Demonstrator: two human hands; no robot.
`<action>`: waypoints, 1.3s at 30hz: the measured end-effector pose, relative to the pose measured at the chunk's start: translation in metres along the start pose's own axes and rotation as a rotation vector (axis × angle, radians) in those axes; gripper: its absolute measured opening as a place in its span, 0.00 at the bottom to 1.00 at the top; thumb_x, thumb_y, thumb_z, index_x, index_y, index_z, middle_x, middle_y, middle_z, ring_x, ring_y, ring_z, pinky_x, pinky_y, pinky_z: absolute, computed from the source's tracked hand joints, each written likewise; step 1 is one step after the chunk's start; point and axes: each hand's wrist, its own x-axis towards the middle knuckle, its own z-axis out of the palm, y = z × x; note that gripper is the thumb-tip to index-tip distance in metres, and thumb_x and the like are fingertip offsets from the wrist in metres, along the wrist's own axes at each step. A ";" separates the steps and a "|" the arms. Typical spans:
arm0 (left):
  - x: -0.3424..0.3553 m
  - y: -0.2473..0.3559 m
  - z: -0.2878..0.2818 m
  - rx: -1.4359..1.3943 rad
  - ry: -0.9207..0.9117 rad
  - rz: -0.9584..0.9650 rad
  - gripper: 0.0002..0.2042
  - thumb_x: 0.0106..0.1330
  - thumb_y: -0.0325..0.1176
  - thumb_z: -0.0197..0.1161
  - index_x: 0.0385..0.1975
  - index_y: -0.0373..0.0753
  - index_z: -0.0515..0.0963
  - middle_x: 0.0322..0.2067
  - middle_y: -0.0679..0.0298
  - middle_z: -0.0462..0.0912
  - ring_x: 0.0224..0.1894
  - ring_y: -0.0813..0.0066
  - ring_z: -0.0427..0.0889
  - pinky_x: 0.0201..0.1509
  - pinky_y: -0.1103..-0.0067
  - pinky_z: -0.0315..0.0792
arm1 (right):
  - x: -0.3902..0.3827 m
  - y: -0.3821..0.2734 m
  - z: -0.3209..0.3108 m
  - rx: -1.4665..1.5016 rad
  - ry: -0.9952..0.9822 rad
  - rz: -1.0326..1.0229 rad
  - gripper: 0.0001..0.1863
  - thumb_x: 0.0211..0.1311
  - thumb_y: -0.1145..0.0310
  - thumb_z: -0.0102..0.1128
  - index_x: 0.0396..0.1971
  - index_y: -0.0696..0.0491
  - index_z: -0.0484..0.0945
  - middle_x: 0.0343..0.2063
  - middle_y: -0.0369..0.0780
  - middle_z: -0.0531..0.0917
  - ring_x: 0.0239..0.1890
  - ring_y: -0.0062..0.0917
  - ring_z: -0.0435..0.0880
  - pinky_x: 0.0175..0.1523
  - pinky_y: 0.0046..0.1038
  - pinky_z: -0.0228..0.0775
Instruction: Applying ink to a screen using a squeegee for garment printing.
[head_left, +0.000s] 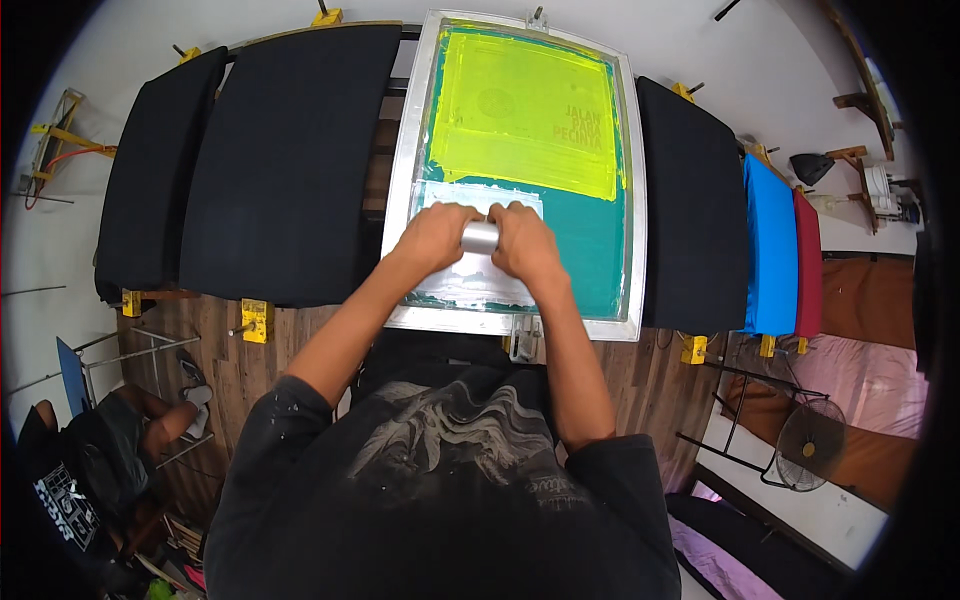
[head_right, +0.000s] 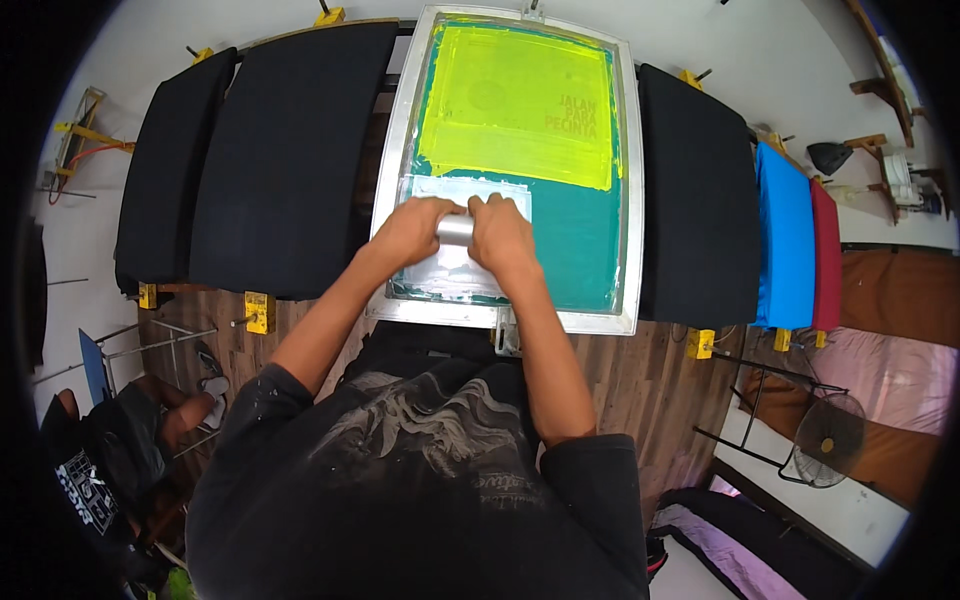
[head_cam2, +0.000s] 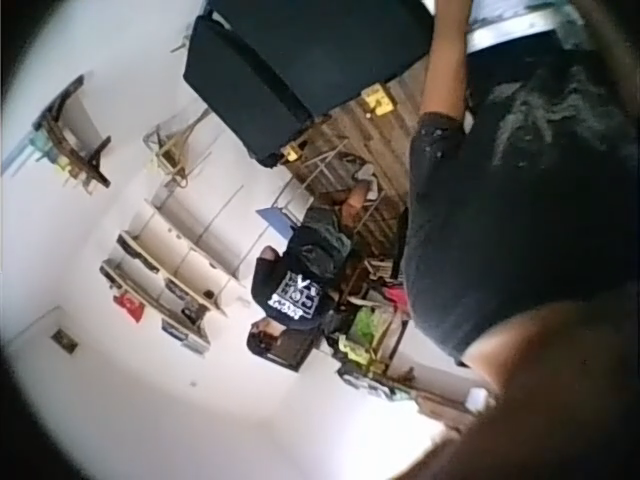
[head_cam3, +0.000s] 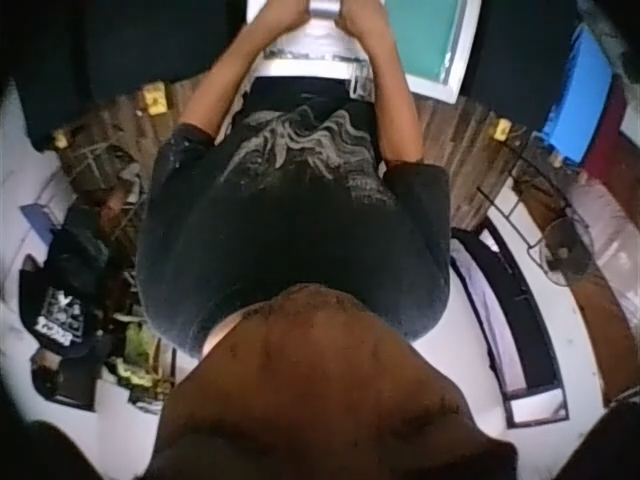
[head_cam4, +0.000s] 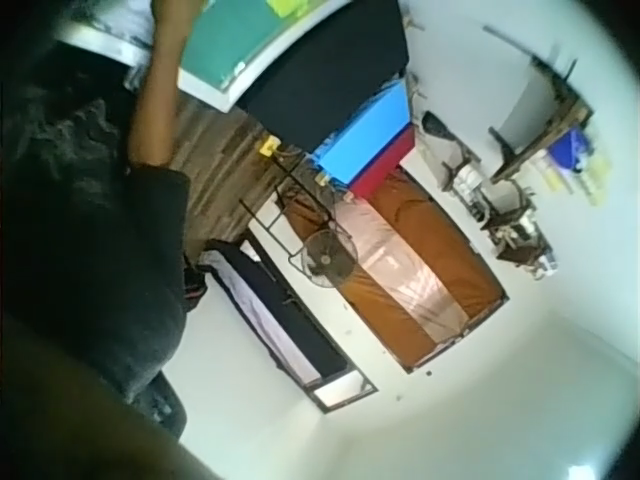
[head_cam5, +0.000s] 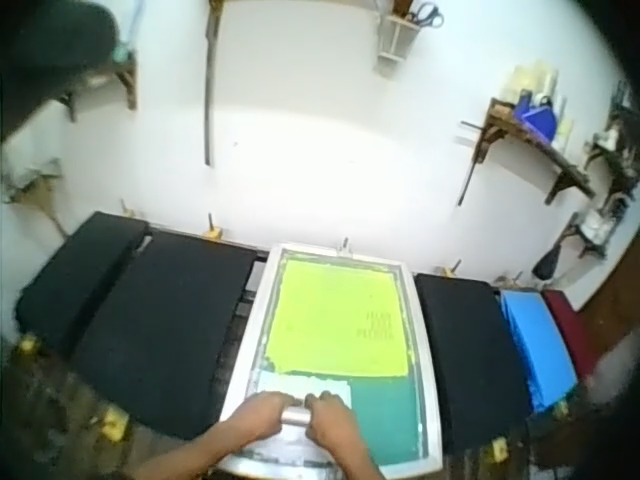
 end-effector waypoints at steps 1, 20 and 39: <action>-0.010 -0.002 0.009 -0.021 0.117 0.081 0.14 0.51 0.20 0.60 0.39 0.37 0.83 0.34 0.49 0.84 0.38 0.49 0.83 0.45 0.63 0.77 | -0.009 -0.002 0.006 0.014 0.041 -0.008 0.16 0.41 0.78 0.63 0.36 0.55 0.77 0.35 0.49 0.79 0.41 0.46 0.79 0.45 0.42 0.76; 0.004 0.007 -0.006 -0.012 -0.011 0.032 0.19 0.50 0.17 0.58 0.43 0.39 0.82 0.40 0.49 0.83 0.43 0.49 0.82 0.49 0.64 0.76 | 0.003 0.007 -0.004 -0.049 0.006 0.001 0.15 0.47 0.77 0.61 0.38 0.51 0.79 0.36 0.45 0.80 0.43 0.42 0.80 0.44 0.40 0.76; -0.005 0.005 0.002 0.048 0.092 0.060 0.20 0.50 0.17 0.58 0.45 0.39 0.81 0.39 0.49 0.83 0.43 0.49 0.82 0.49 0.62 0.76 | -0.001 0.000 -0.010 -0.071 0.008 0.006 0.14 0.47 0.74 0.63 0.38 0.50 0.81 0.37 0.45 0.81 0.43 0.41 0.81 0.45 0.41 0.76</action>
